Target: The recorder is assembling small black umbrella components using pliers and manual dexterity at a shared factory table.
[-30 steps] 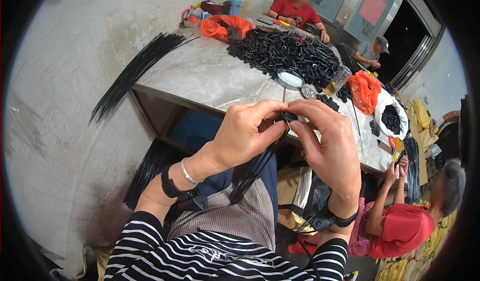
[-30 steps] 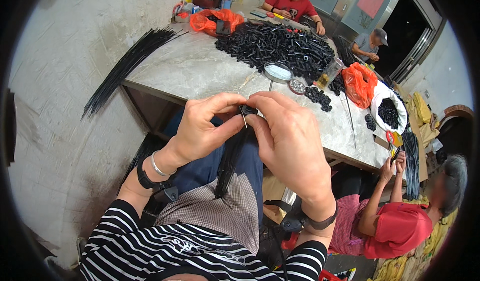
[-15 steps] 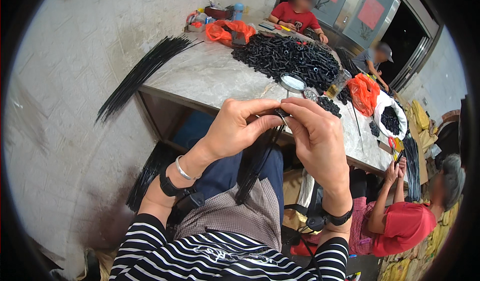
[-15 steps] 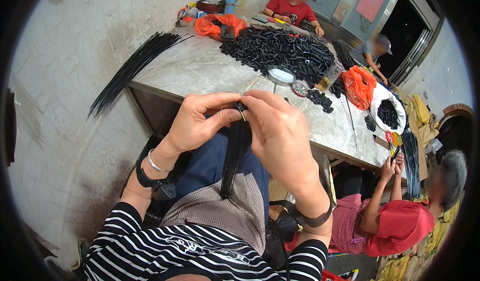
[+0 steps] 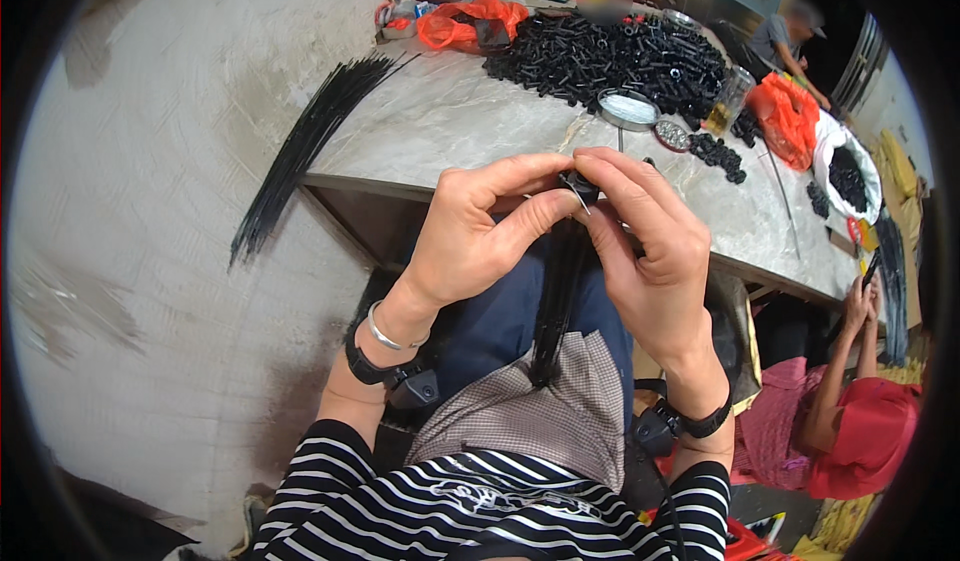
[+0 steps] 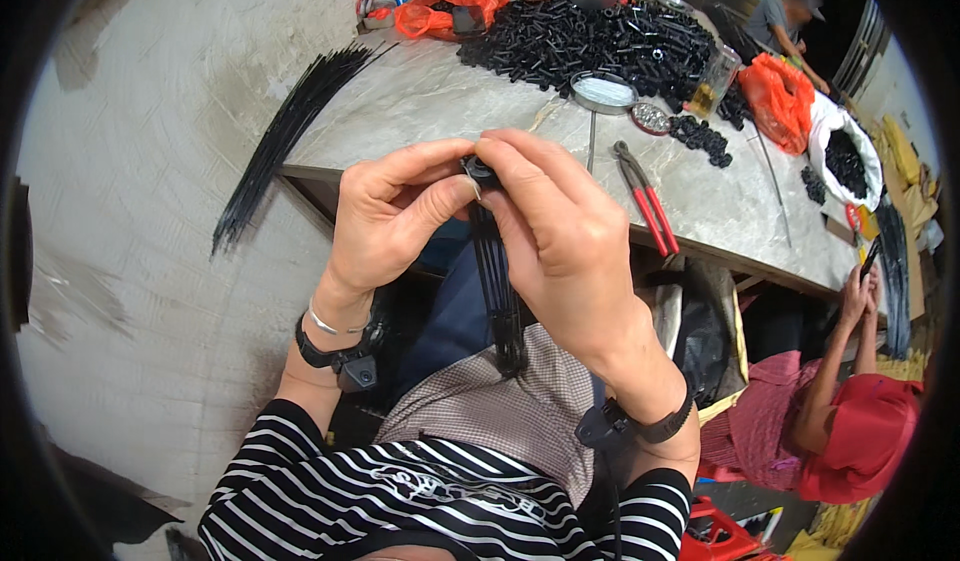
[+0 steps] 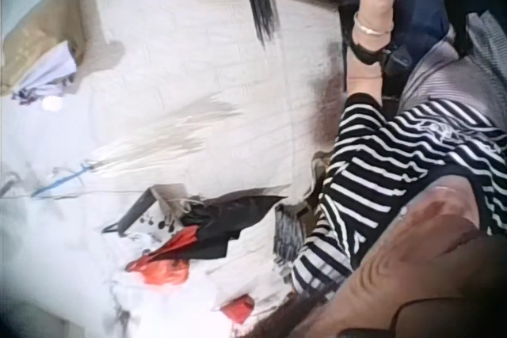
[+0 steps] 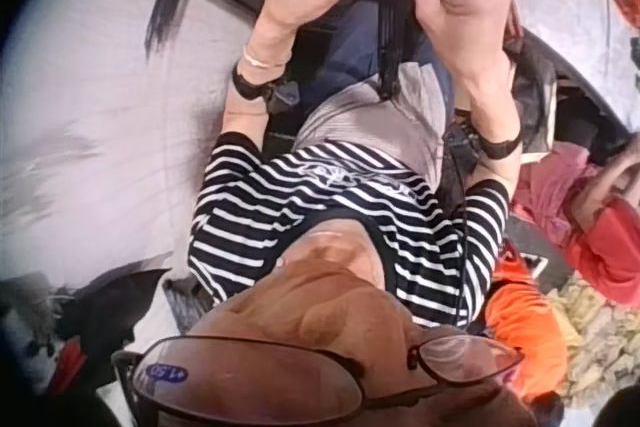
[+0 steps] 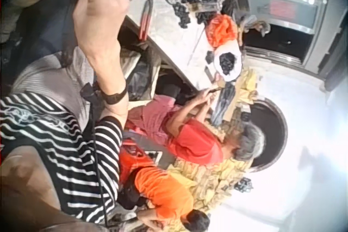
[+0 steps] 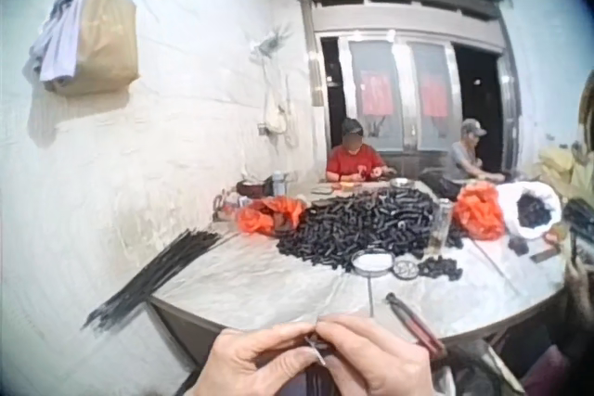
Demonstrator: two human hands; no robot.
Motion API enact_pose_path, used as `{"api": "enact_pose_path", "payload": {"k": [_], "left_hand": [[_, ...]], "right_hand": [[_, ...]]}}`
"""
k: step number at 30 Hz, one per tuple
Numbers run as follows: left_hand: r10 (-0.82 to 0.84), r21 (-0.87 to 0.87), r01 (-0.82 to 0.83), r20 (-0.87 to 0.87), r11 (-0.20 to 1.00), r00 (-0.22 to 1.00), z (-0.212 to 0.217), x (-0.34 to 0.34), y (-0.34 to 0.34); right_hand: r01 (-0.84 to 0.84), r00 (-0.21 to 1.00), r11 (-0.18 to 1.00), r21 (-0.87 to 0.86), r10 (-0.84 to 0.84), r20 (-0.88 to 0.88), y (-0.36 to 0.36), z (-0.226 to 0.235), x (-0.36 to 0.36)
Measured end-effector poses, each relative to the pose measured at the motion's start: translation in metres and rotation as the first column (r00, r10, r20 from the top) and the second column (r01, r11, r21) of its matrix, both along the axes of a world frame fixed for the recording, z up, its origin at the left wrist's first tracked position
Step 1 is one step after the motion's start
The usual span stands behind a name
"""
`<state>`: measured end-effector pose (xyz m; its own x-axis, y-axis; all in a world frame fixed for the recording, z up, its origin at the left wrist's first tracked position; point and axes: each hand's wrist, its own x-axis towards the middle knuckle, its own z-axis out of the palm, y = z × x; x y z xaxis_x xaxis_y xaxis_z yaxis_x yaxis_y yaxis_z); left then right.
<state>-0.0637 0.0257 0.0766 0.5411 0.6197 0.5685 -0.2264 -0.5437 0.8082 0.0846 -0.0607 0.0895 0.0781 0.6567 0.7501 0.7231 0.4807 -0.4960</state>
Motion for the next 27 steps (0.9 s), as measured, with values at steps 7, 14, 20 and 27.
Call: {"api": "enact_pose_path", "payload": {"k": [7, 14, 20, 27], "left_hand": [[0.041, 0.049, -0.039, -0.032, 0.998, 0.999, -0.004, 0.008, 0.004], [0.052, -0.098, -0.06, -0.08, 0.993, 0.995, -0.007, 0.028, 0.028], [-0.013, -0.148, 0.004, -0.063, 0.989, 0.998, -0.01, 0.044, 0.044], [-0.002, -0.145, -0.009, -0.078, 0.989, 0.997, -0.011, 0.055, 0.05]], "right_hand": [[-0.02, 0.997, 0.992, 0.127, 0.01, 0.078, 0.013, -0.009, 0.013], [-0.005, 0.997, 0.992, 0.128, 0.016, -0.079, 0.041, -0.023, 0.025], [-0.147, 0.863, 0.978, 0.146, 0.199, -0.463, 0.062, -0.039, 0.038], [0.031, 0.977, 0.973, 0.229, 0.018, -0.21, 0.072, -0.041, 0.049]]}}
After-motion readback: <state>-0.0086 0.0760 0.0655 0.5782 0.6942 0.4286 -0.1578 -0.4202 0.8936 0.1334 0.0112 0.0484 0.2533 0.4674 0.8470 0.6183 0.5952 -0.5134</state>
